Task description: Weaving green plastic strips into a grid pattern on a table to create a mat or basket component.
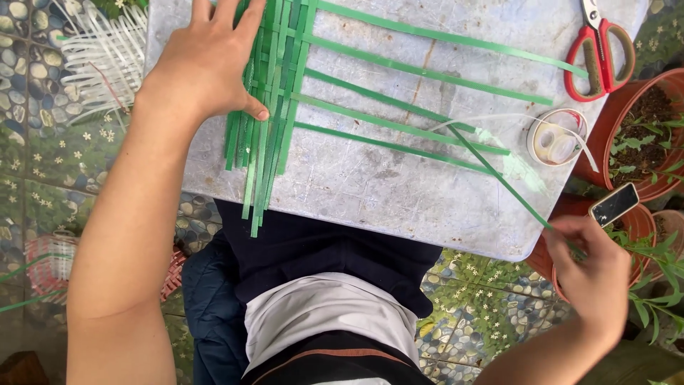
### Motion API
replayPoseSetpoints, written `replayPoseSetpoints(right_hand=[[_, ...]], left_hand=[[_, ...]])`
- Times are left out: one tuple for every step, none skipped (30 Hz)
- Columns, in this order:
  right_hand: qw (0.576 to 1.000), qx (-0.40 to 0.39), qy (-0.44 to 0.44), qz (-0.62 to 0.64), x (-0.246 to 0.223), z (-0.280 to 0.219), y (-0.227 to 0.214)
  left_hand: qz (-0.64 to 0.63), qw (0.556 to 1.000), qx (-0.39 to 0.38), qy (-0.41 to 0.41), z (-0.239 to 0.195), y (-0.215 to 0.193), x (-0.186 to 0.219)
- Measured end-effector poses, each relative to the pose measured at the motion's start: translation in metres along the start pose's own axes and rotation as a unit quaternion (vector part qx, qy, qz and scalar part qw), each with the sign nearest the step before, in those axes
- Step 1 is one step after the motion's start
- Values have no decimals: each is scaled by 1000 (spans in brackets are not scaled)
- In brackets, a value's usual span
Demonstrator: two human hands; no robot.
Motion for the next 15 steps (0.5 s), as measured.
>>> replayPoseSetpoints(right_hand=[[1000, -3, -5, 0, 2, -8, -5], [998, 2, 42, 41, 8, -16, -12], [993, 7, 88, 82, 14, -25, -18], [993, 5, 85, 81, 20, -26, -9], [986, -15, 16, 164, 19, -27, 1], [967, -36, -52, 247, 19, -30, 10], [967, -40, -55, 247, 5, -33, 30], [957, -75, -66, 274, -11, -37, 52], [944, -110, -76, 301, -27, -41, 74], [944, -111, -79, 301, -46, -50, 94], [920, -152, -52, 358, -65, -59, 117], [890, -192, -21, 412, -84, -70, 140], [890, -194, -21, 413, -93, -78, 148], [876, -212, 21, 433, -100, -86, 158], [860, -230, 63, 451, -107, -94, 169]], left_hand=[[-1, 1000, -1, -6, 0, 3, -3], [-2, 1000, 14, 3, 0, 4, -3], [-3, 1000, 29, 12, 1, 5, -4], [-4, 1000, 29, 7, 1, 5, -5], [-15, 999, 31, 7, 1, 5, -5], [-25, 999, 31, 7, 0, 5, -5], [-26, 999, 30, 2, -2, 7, -7], [-37, 998, 45, 18, -4, 6, -7], [-48, 996, 60, 34, -5, 5, -7], [-48, 996, 61, 31, -11, -1, -7], [-82, 994, 64, 42, -17, -7, -6], [-116, 990, 65, 54, -23, -12, -4], [-116, 990, 64, 53, -29, -10, -5], [-116, 987, 83, 68, -35, -11, -5], [-116, 984, 102, 83, -41, -12, -5]])
Point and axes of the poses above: each hand's wrist, its own z-axis towards the middle knuckle, its own y-axis out of the palm, x = y × z, the point moved 4 cm from there along z, towards the middle knuckle, and after that the axes turned 8 degrees about x, right-handed, at the moved point
